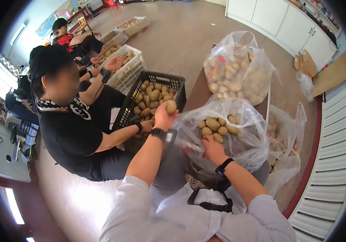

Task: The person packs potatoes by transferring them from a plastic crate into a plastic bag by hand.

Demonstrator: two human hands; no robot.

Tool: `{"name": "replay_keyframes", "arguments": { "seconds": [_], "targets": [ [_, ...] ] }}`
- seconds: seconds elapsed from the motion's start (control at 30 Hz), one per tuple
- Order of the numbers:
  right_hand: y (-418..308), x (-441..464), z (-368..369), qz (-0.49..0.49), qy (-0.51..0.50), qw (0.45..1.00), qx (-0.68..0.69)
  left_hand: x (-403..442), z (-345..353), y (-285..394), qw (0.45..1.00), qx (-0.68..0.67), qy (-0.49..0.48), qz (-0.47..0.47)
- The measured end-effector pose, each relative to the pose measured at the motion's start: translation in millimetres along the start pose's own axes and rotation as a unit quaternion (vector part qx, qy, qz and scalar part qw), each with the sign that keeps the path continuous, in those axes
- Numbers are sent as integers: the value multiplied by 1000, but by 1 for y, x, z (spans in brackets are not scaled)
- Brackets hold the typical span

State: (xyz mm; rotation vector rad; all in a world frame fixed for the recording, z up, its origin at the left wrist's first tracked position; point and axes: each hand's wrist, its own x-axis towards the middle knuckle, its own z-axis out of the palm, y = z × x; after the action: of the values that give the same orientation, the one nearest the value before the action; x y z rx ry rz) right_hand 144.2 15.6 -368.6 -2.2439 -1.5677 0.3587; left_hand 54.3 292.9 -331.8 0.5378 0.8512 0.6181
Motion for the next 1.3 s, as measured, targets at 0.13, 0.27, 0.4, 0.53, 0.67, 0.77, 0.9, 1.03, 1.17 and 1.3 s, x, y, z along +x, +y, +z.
{"name": "replay_keyframes", "arguments": {
  "seconds": [0.13,0.27,0.4,0.53,0.67,0.77,0.9,1.03,1.17,1.3],
  "targets": [
    [1,-6,2,-11,20,999,-38,33,-42,-1,998,3,53,19],
    [7,-14,7,6,22,996,-81,62,-75,-6,992,23,124,28],
    [13,-22,0,33,13,997,-74,74,-96,-12,993,29,107,36],
    [18,-28,-4,88,-2,996,-31,139,-154,-43,811,481,13,333],
    [22,-39,-3,157,39,986,23,136,-156,-41,740,571,25,355],
    [34,-39,9,159,101,978,89,102,-127,-23,634,703,80,311],
    [58,-34,25,145,141,965,165,-2,-28,5,954,211,102,187],
    [56,-32,14,156,127,955,220,-42,16,-1,967,192,11,167],
    [55,-32,11,198,118,942,243,-61,37,-14,954,261,-66,129],
    [56,-35,9,260,94,911,307,-74,47,-27,908,382,-147,90]
  ]
}}
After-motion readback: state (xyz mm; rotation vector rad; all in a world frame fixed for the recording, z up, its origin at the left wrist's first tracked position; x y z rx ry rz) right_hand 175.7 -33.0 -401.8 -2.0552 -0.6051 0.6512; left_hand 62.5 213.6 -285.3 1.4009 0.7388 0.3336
